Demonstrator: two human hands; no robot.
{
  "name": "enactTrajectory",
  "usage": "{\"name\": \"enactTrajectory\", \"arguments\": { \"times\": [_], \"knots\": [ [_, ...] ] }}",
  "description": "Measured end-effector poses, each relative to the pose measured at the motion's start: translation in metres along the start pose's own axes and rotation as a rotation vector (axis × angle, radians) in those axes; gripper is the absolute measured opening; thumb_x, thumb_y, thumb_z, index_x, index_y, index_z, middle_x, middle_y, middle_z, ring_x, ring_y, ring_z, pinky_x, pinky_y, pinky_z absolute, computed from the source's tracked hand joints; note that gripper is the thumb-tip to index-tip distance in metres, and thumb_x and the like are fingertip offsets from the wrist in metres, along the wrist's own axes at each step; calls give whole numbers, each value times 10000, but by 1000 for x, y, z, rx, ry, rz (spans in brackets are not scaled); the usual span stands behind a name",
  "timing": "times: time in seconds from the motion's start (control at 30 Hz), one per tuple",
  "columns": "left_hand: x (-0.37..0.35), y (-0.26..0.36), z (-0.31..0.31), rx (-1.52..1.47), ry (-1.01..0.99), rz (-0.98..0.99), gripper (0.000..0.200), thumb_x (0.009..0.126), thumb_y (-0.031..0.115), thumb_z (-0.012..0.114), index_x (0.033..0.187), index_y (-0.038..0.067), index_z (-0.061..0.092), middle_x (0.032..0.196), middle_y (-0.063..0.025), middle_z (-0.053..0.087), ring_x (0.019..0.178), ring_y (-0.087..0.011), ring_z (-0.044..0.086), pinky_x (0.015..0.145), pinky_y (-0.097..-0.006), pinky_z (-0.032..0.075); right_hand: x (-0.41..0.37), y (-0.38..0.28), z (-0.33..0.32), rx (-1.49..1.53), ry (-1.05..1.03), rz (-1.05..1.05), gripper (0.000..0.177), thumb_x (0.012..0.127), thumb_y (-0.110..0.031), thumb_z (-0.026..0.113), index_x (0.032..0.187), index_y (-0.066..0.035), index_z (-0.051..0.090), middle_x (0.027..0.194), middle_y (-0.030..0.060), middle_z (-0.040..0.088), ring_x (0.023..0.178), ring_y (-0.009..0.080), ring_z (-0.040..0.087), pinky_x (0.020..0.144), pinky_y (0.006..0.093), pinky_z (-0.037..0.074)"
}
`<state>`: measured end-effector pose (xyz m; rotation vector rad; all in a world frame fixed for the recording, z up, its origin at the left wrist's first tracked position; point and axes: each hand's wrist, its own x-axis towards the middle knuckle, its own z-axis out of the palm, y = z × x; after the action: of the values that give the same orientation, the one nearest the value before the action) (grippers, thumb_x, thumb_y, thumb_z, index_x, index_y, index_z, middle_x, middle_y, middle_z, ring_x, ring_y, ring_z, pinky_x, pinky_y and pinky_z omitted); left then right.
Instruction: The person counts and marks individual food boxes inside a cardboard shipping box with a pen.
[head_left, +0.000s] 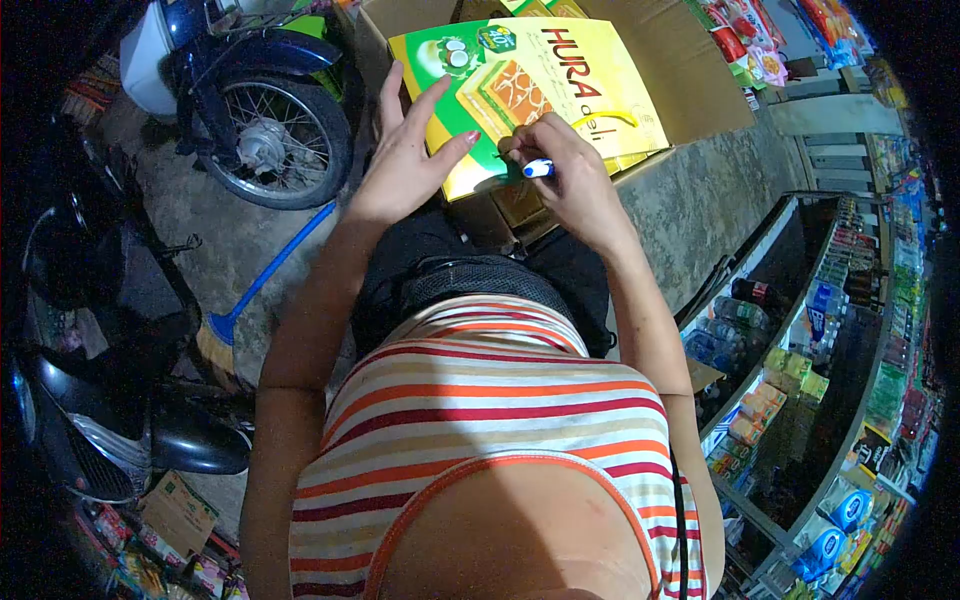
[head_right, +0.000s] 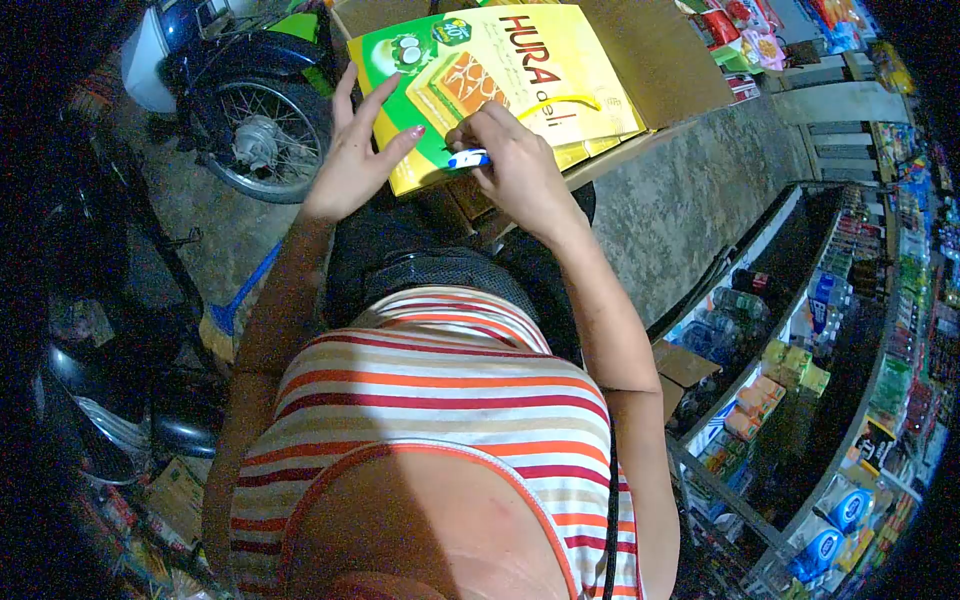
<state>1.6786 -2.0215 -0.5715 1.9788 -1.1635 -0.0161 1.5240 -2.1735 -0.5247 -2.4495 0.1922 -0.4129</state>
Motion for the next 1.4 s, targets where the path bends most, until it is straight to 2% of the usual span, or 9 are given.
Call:
{"name": "enactTrajectory", "arguments": {
  "times": [0.07,0.17,0.3,0.37,0.47,0.63,1.2,1.37,1.4],
  "knots": [
    [-2,3,11,-176,18,-24,666,850,244,707,1426,145,388,1518,-271,21,1407,-410,180,1119,-425,259,0,-2,1,-36,-3,-10,255,732,67,635,967,8,554,921,139,557,857,308,613,750,369,497],
    [1,10,17,-203,20,-49,708,843,210,700,1440,102,334,1503,-299,-80,1393,-465,186,1119,-405,277,0,-4,1,-126,-27,-5,298,726,61,637,998,-14,544,948,137,555,861,338,615,727,405,510],
    [2,10,22,-222,43,-54,711,839,183,704,1434,71,331,1501,-301,-81,1393,-455,197,1115,-398,283,2,-4,2,-245,-65,-14,304,744,21,628,1028,-47,544,960,135,544,821,362,619,680,437,518],
    [0,10,26,-290,66,-71,691,854,184,699,1442,95,347,1515,-275,-57,1414,-396,164,1131,-396,246,3,-4,3,-282,-73,-22,299,752,6,624,1034,-55,547,955,134,538,804,362,621,667,442,519],
    [0,9,27,-368,68,-72,668,866,169,684,1442,106,352,1518,-268,-52,1421,-379,145,1138,-396,229,3,-7,3,-336,-76,-109,147,826,-49,528,969,-32,500,927,149,509,703,361,631,596,451,532],
    [-2,7,30,-243,105,-15,595,908,144,619,1434,82,347,1515,-282,-46,1410,-417,164,1129,-404,243,8,-7,2,-391,-115,-166,150,825,-51,524,968,-18,491,892,161,504,682,352,634,591,449,530],
    [-3,7,32,-192,108,-22,534,937,122,563,1420,43,347,1506,-301,-63,1403,-456,162,1115,-417,271,22,2,-8,-262,-251,-184,208,800,-56,555,995,-9,499,936,162,531,761,379,631,662,452,527],
    [-8,2,27,-261,73,-41,696,853,134,669,1450,94,315,1508,-298,-74,1413,-431,160,1120,-412,268,2,12,-6,-130,-128,-157,336,707,12,640,1001,-31,484,996,149,521,858,401,601,716,464,506],
    [-11,0,25,-261,68,-47,696,853,134,669,1450,94,315,1508,-298,-74,1413,-431,160,1120,-412,268,-1,10,-5,-105,-125,-99,320,701,53,629,987,-17,507,970,147,521,860,384,585,718,433,488]
  ]
}}
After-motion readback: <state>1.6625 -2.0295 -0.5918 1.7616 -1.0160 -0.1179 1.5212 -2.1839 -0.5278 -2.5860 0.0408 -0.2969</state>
